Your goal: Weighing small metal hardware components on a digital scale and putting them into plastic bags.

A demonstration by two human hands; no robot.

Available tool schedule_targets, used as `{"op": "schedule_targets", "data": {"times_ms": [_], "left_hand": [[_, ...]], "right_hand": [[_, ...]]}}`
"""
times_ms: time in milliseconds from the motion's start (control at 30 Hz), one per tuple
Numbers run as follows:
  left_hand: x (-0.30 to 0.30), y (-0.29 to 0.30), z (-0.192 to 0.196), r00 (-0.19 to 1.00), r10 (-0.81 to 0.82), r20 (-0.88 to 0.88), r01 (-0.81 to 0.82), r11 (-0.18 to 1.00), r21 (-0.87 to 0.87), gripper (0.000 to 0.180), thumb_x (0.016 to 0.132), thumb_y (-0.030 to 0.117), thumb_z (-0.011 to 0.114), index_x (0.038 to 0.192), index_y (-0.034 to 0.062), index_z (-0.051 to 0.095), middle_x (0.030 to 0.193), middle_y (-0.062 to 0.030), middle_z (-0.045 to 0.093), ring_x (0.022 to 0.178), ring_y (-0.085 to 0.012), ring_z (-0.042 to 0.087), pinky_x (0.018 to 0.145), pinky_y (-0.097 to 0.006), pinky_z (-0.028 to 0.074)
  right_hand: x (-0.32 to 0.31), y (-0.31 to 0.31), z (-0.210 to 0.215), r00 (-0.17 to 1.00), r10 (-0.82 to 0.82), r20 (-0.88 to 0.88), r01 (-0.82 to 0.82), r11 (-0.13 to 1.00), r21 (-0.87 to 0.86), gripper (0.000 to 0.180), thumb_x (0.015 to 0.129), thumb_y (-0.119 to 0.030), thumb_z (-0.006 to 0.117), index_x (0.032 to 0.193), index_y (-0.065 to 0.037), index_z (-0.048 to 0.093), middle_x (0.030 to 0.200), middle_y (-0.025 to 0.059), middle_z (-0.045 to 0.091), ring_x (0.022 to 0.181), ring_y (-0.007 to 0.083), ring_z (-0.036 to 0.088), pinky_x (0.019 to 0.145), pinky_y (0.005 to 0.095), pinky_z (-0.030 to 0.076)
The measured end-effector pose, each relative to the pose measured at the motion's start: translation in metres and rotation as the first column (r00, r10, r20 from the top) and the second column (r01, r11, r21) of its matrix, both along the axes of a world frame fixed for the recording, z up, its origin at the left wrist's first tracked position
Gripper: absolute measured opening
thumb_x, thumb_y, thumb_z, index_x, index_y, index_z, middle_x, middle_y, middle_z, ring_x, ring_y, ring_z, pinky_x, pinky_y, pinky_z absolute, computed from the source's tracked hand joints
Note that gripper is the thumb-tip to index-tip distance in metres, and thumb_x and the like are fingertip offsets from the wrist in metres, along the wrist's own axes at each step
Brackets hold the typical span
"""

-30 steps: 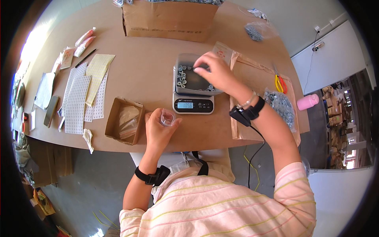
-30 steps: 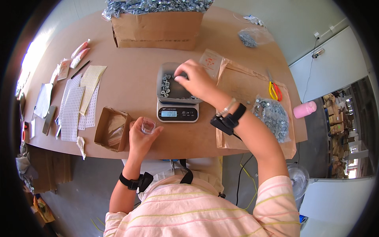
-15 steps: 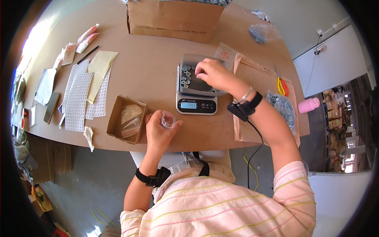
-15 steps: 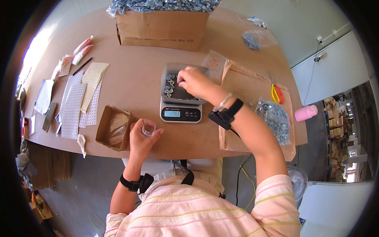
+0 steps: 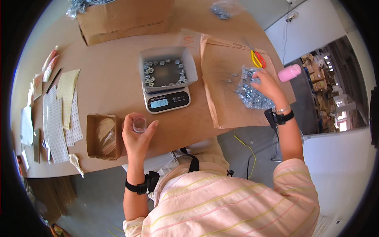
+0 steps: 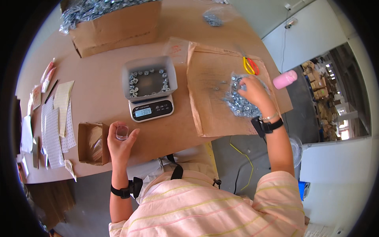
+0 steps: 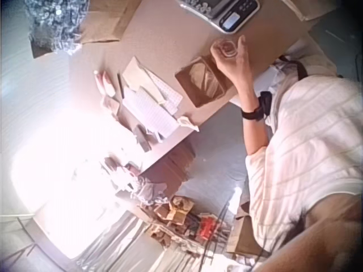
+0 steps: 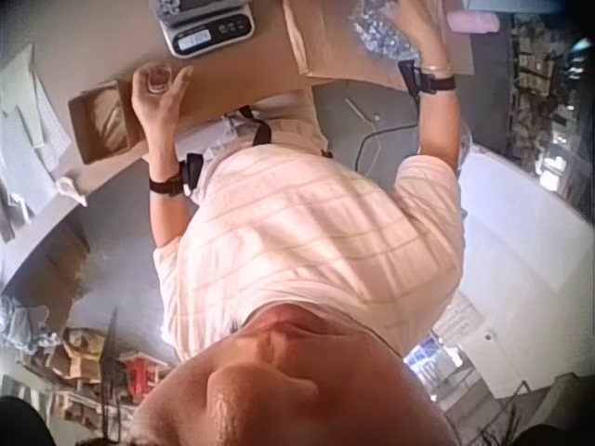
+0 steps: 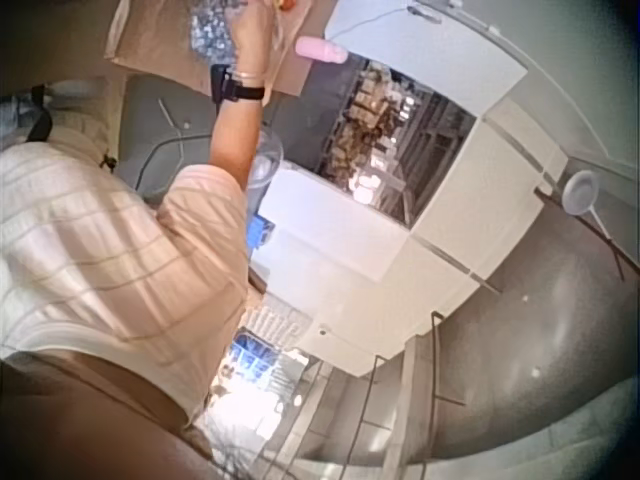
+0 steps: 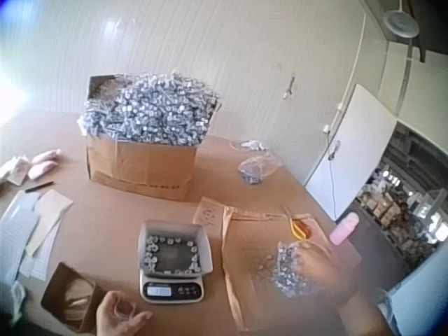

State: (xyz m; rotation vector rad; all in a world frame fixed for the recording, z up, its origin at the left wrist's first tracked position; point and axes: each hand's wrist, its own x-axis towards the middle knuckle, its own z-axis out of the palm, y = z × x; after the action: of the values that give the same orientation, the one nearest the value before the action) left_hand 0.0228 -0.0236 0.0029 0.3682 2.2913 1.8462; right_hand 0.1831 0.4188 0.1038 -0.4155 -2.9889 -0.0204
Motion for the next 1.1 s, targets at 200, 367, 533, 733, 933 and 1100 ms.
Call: {"op": "schedule_targets", "data": {"times_ms": [200, 367, 533, 733, 933, 1100], "left_hand": [[-0.001, 0.000, -0.001, 1.000, -0.001, 0.010, 0.001, 1.000, -0.024, 0.030, 0.074, 0.012, 0.084, 0.092, 0.0020, 0.063, 0.087, -0.0046, 0.065, 0.082, -0.0125, 0.060, 0.075, -0.027, 0.050], [0.000, -0.001, 0.004, 1.000, -0.015, -0.016, 0.015, 1.000, -0.018, 0.026, 0.075, 0.011, 0.083, 0.091, 0.0010, 0.065, 0.082, -0.0028, 0.069, 0.077, -0.0099, 0.062, 0.072, -0.027, 0.051], [-0.002, -0.002, 0.009, 1.000, -0.008, 0.010, 0.009, 0.995, -0.100, 0.026, 0.074, 0.015, 0.083, 0.088, 0.0016, 0.065, 0.081, -0.0064, 0.070, 0.072, -0.0142, 0.064, 0.070, -0.029, 0.052], [-0.006, 0.004, 0.009, 0.997, 0.041, -0.058, -0.051, 0.981, -0.188, 0.027, 0.072, 0.016, 0.083, 0.084, 0.0011, 0.064, 0.080, -0.0128, 0.069, 0.072, -0.0270, 0.066, 0.069, -0.035, 0.053], [-0.006, 0.007, 0.003, 0.992, 0.113, -0.061, -0.123, 0.971, -0.205, 0.034, 0.073, 0.020, 0.084, 0.086, 0.0004, 0.059, 0.082, -0.0119, 0.067, 0.075, -0.0244, 0.064, 0.069, -0.035, 0.051], [-0.009, 0.017, 0.004, 0.974, 0.101, -0.205, -0.153, 0.954, -0.256, 0.032, 0.069, 0.011, 0.081, 0.088, 0.0011, 0.058, 0.085, -0.0154, 0.067, 0.089, -0.0353, 0.060, 0.077, -0.046, 0.049]], "right_hand": [[-0.029, -0.023, 0.003, 0.983, -0.175, -0.055, 0.126, 0.861, -0.492, 0.029, 0.093, -0.027, 0.068, 0.106, -0.001, 0.065, 0.104, 0.0092, 0.065, 0.088, 0.0176, 0.061, 0.075, 0.0340, 0.052], [-0.096, -0.078, -0.008, 0.969, -0.232, 0.080, 0.148, 0.293, -0.945, 0.058, 0.096, -0.056, 0.058, 0.121, -0.004, 0.058, 0.108, 0.0058, 0.061, 0.100, 0.0116, 0.055, 0.080, 0.0297, 0.048], [-0.165, -0.105, -0.059, 0.970, -0.081, 0.230, 0.231, -0.001, -0.973, 0.072, 0.089, -0.064, 0.062, 0.125, -0.002, 0.055, 0.112, 0.0065, 0.057, 0.106, 0.0122, 0.047, 0.089, 0.0321, 0.044], [-0.189, -0.115, -0.075, 0.964, 0.008, 0.267, 0.252, 0.306, -0.918, 0.055, 0.092, -0.030, 0.058, 0.137, -0.001, 0.047, 0.113, 0.0055, 0.055, 0.101, 0.0143, 0.046, 0.088, 0.0339, 0.043], [-0.151, -0.204, 0.000, 0.947, -0.118, -0.300, -0.275, 0.185, -0.943, 0.063, 0.096, -0.020, 0.051, 0.150, 0.001, 0.028, 0.139, 0.0139, 0.047, 0.115, 0.0179, 0.048, 0.100, 0.0333, 0.039], [-0.134, -0.232, 0.022, 0.861, 0.135, -0.491, -0.470, 0.580, -0.665, 0.069, 0.100, -0.036, 0.057, 0.149, 0.003, 0.028, 0.136, 0.0217, 0.042, 0.123, 0.0299, 0.042, 0.108, 0.0418, 0.031]]}}
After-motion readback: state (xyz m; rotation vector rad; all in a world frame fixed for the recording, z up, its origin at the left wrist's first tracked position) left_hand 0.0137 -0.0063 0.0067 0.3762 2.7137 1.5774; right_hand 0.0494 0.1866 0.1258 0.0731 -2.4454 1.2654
